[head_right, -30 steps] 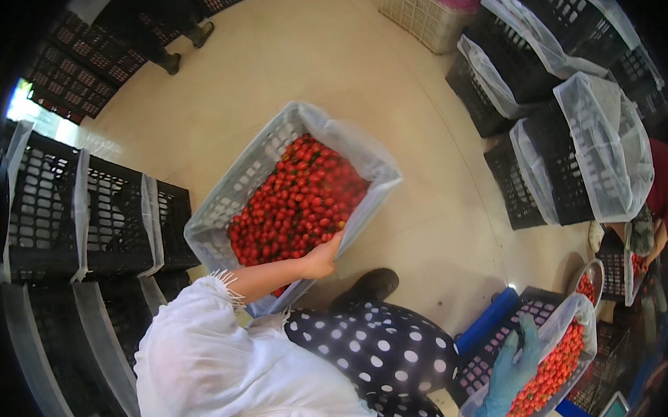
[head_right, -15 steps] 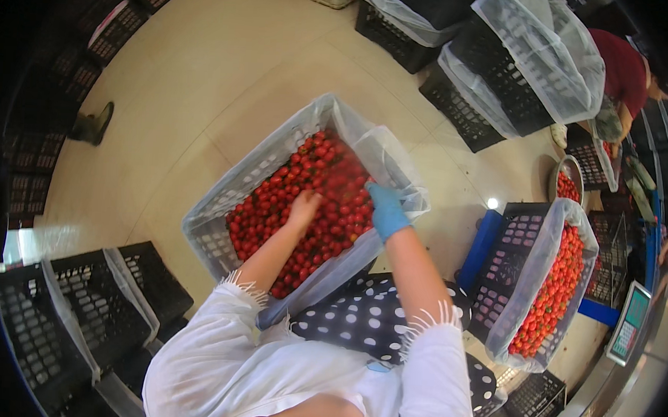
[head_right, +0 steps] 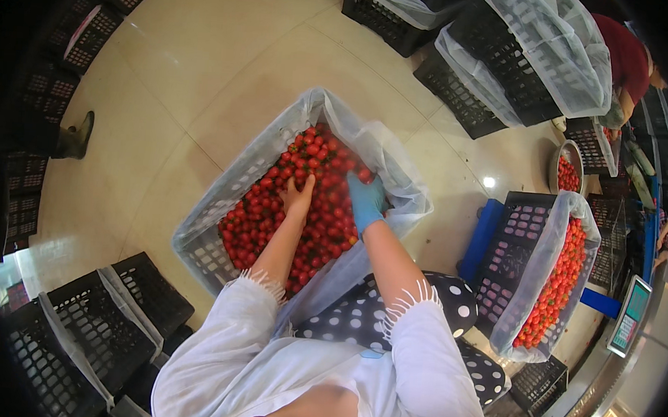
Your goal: The person sorts red tomatoes from a conveyor belt into crates and moves full crates to a weighing station. They handle the produce by hand and using a blue-gloved hand, occasionally transfering items between crates and a large metal bowl.
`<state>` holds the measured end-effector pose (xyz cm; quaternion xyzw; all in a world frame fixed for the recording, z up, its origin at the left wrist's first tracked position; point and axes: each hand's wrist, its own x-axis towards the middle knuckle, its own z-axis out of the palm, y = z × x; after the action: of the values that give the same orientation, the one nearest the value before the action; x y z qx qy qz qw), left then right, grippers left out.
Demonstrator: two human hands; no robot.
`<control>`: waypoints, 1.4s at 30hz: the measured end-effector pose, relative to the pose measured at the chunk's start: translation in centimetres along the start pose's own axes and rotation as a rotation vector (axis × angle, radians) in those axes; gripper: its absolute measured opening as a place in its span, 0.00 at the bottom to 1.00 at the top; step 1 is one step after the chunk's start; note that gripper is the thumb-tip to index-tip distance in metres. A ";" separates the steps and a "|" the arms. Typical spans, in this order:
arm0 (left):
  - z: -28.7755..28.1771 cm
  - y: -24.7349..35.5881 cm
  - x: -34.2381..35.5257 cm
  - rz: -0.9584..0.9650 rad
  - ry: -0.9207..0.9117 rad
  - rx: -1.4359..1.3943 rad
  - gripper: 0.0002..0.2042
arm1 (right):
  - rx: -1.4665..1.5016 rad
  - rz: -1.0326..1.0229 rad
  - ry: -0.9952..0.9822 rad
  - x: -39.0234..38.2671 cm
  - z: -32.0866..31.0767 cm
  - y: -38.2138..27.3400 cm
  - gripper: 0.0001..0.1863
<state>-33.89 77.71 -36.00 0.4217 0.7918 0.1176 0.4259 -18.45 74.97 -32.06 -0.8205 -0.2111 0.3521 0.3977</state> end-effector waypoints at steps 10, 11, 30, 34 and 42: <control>0.3 1.7 -1.8 0.027 -0.152 -0.253 0.36 | 0.228 0.041 -0.212 2.1 -0.8 2.2 0.45; -0.3 1.6 -2.1 0.115 -0.246 -0.349 0.33 | 0.234 0.044 -0.212 2.1 -0.6 1.7 0.45; -5.9 1.0 -10.5 0.075 -0.198 -1.080 0.14 | 0.569 0.058 -0.285 -11.5 3.1 -2.3 0.27; -8.8 2.9 -13.7 0.314 -0.149 -1.036 0.13 | 0.572 -0.062 -0.371 -15.2 -1.0 -7.9 0.26; -7.7 12.2 -27.3 0.648 -0.486 -1.118 0.17 | 0.615 -0.483 -0.005 -17.5 -15.0 -11.7 0.28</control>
<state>-25.25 65.60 -9.01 0.3683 0.3284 0.5319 0.6882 -19.62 63.35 -8.97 -0.5888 -0.2839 0.2971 0.6960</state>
